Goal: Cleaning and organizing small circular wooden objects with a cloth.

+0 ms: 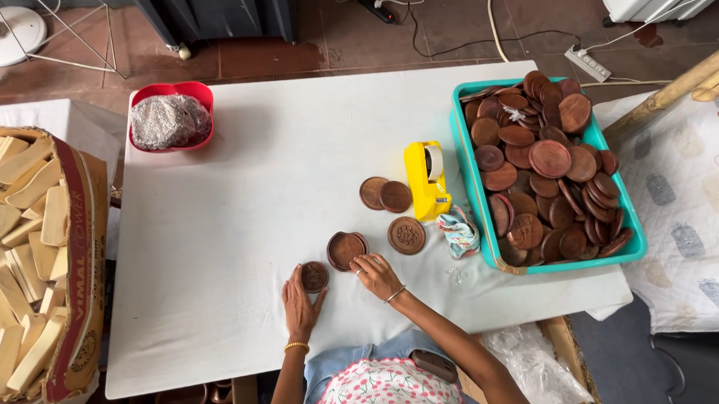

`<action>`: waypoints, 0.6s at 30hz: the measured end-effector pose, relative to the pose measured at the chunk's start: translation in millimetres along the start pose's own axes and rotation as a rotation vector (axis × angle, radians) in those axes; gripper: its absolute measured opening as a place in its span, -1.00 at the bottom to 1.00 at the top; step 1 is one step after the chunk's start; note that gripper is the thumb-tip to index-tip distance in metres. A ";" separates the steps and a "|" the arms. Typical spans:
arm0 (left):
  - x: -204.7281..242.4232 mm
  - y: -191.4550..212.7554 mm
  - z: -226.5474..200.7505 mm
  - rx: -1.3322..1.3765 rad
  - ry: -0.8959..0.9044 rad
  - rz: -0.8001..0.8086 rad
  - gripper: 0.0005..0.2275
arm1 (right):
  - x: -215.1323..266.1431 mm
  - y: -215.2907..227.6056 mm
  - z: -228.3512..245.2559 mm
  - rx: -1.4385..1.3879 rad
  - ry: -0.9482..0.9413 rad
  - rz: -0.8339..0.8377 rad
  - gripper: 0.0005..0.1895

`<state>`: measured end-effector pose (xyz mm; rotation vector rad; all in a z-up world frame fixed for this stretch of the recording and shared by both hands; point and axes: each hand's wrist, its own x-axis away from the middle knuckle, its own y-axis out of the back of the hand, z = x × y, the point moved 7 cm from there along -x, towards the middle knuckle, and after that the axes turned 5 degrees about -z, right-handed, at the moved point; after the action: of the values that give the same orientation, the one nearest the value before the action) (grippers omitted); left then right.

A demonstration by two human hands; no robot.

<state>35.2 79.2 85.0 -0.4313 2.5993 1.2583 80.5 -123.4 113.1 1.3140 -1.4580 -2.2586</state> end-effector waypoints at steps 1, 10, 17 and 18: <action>2.8 2.6 -1.0 0.000 0.003 0.004 -0.22 | 1.3 0.6 6.6 -0.002 -0.002 0.004 -0.76; -4.9 3.0 -7.9 -0.092 0.009 0.051 -0.29 | -1.3 7.1 9.1 -0.035 -0.155 0.162 -0.60; -5.4 3.8 -8.7 -0.099 0.001 0.043 -0.33 | 5.5 -10.7 7.2 0.035 -0.200 0.246 -0.43; -6.4 3.3 -8.9 -0.098 0.007 0.046 -0.34 | 4.5 -12.1 6.0 0.019 -0.221 0.241 -0.46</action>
<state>39.4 75.1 94.9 -0.3951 2.5751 1.4066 77.2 -115.6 101.6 0.8591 -1.6113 -2.2900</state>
